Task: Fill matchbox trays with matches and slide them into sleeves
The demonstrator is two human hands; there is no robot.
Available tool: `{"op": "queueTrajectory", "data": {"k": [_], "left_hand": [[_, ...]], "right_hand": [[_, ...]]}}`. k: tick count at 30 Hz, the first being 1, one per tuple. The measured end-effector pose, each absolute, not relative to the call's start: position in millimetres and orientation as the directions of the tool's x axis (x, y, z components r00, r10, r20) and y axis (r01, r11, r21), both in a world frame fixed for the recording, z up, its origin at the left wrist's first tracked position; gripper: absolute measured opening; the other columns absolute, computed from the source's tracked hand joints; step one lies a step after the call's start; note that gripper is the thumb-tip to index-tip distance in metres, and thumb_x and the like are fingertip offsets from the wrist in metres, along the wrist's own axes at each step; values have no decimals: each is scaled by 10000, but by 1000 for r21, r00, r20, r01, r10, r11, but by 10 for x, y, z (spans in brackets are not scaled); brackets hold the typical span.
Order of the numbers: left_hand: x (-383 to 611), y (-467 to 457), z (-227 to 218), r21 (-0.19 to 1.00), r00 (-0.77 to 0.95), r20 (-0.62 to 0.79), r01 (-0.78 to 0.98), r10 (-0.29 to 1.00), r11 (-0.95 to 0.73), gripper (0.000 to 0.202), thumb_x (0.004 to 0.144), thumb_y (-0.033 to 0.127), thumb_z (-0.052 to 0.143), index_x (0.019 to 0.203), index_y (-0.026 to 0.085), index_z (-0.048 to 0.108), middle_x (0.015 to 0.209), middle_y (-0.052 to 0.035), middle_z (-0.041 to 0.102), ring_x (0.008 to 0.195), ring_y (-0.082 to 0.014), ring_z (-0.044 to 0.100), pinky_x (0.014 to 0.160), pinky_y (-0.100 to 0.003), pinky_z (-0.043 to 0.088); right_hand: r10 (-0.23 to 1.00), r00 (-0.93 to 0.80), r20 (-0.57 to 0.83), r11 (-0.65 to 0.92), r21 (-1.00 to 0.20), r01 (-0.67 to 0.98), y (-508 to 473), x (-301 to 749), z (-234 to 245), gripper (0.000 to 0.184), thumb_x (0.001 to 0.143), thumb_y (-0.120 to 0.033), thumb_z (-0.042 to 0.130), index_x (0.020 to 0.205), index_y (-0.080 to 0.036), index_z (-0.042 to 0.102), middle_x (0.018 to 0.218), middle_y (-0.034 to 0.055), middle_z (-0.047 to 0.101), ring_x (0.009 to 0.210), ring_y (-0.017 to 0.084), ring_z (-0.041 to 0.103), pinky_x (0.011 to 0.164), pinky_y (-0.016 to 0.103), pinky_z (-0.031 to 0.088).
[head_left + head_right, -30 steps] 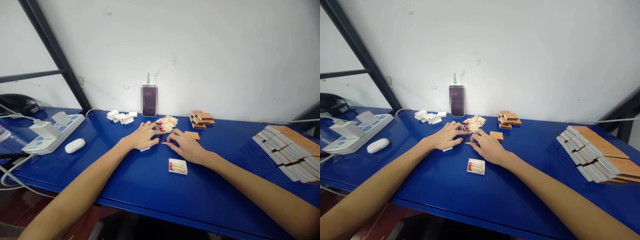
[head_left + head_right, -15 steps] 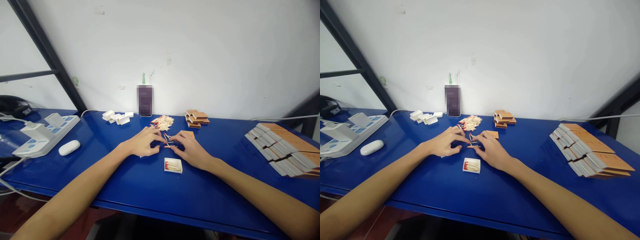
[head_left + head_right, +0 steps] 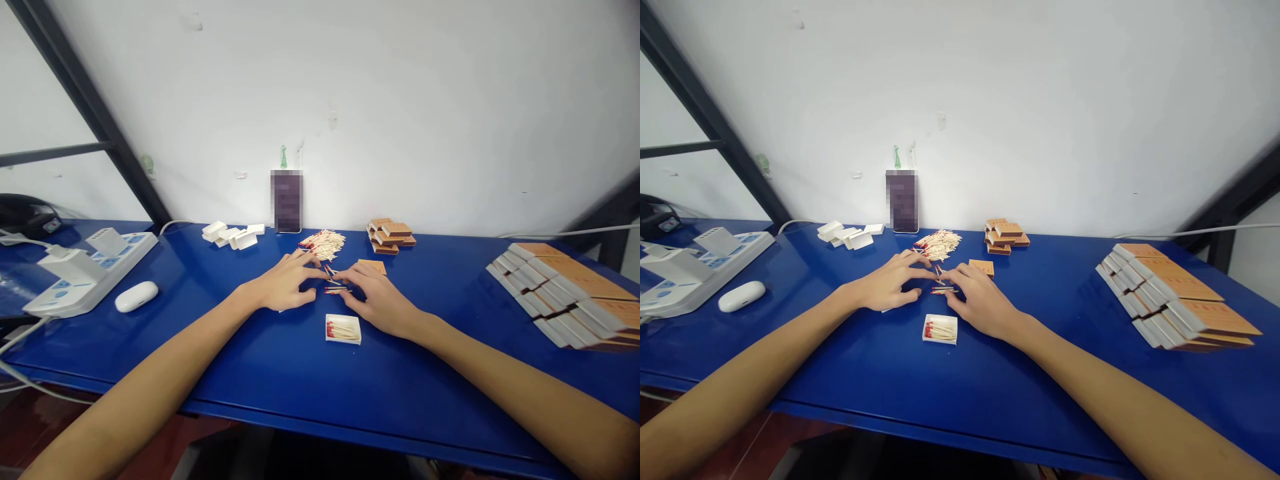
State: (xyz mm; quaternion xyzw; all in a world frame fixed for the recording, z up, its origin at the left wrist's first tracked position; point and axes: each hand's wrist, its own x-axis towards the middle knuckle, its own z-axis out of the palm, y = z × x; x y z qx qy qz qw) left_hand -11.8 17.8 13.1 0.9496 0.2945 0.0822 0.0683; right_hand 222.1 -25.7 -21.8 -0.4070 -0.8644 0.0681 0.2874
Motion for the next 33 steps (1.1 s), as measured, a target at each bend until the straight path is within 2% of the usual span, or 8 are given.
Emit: {"op": "queueTrajectory", "data": {"k": [8,14,19,24,28,33], "left_hand": [[-95,133,155,147,818,107,549,565,-823,449,884,322,494,1318,262,593,1242,-77,544,1108,-274,471,929,-433,378],[-73,105,179,126,815,107,558,570,-820,408,886,335,505,1256,223,636,1165,-85,572,1070,-269,497,912,-414,373],[-65,92,188,140,824,109,541,556,-829,375,887,350,519,1204,217,667,1112,-83,588,1046,-260,518,932,-417,359],[-55,76,209,164,832,106,526,545,-834,351,871,330,536,1168,220,690,1058,-71,592,988,-242,528,918,-413,369],[-52,65,214,204,843,105,500,527,-841,355,854,302,541,1170,245,692,1036,-63,600,989,-238,526,917,-400,382],[-64,96,184,254,821,132,514,556,-819,393,863,292,527,1235,241,645,1020,-62,611,981,-233,538,899,-398,407]], "right_hand": [[707,-545,451,702,-351,620,-261,2237,-230,300,931,-175,528,1218,-181,616,1023,93,628,932,225,568,854,415,490],[683,-564,464,727,-348,592,-227,2245,-262,214,934,-168,530,1058,-197,701,1020,86,661,943,214,598,857,390,501],[697,-526,487,710,-363,604,-229,2238,-251,127,905,-164,566,937,-178,688,953,76,685,892,203,621,819,362,510],[750,-482,453,652,-383,654,-236,2224,-247,151,895,-175,580,1010,-188,677,968,70,683,871,203,625,794,362,504],[803,-459,380,591,-412,693,-260,2231,-171,142,931,-245,563,902,-203,695,975,74,648,893,200,612,801,355,497],[857,-495,141,495,-490,717,-328,2314,33,201,922,-332,571,791,-199,647,744,19,615,636,139,550,555,264,420]]}}
